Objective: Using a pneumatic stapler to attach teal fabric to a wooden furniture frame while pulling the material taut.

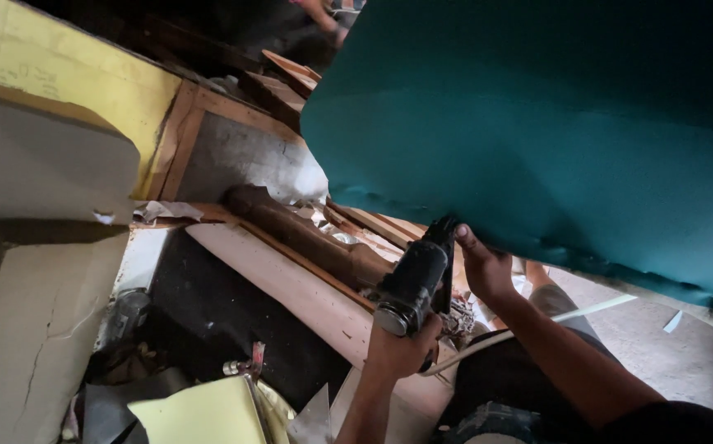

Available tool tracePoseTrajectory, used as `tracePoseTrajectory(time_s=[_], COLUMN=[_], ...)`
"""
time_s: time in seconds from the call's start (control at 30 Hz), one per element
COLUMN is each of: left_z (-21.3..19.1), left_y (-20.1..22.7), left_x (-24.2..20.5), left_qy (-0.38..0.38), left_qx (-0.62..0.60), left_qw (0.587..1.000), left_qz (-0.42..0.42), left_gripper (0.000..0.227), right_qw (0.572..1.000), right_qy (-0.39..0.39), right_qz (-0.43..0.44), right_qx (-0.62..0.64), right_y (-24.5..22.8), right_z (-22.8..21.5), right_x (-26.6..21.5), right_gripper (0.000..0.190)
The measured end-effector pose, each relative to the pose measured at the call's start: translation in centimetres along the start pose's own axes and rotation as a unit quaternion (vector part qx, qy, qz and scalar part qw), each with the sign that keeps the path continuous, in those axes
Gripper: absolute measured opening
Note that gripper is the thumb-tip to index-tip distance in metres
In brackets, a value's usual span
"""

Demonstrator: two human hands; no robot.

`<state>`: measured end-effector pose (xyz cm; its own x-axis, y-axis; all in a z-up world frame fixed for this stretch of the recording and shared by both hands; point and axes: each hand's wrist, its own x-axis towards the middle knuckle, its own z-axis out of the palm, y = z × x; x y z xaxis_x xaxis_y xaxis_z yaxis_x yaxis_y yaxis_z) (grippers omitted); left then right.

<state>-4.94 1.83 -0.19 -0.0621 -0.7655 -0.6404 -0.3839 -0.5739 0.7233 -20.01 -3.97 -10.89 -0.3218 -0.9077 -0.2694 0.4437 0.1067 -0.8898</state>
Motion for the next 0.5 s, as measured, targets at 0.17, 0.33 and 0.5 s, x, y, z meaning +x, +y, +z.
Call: tracePoseTrajectory(time_s=[0.17,0.33,0.5], left_z=[-0.3,-0.4,0.5], left_y=[-0.4,-2.5,-0.1], left_x=[0.2,1.0,0.1], left_qy=[0.022,0.032,0.037], left_qx=[0.120,0.165,0.077], left_qw=[0.987,0.985,0.996], left_qz=[0.102,-0.036,0.033], left_gripper=[0.029,0.079,0.054], right_qw=[0.999,1.000,0.997], right_qy=[-0.013,-0.004,0.044], right_qz=[-0.032,0.007,0.025], right_qx=[0.016,0.030,0.060], right_y=[0.8,1.7,4.3], right_z=[-0.5,-0.8,-1.6], right_x=[0.1,-0.3,-0.4], right_gripper=[0.102,0.107,0.088])
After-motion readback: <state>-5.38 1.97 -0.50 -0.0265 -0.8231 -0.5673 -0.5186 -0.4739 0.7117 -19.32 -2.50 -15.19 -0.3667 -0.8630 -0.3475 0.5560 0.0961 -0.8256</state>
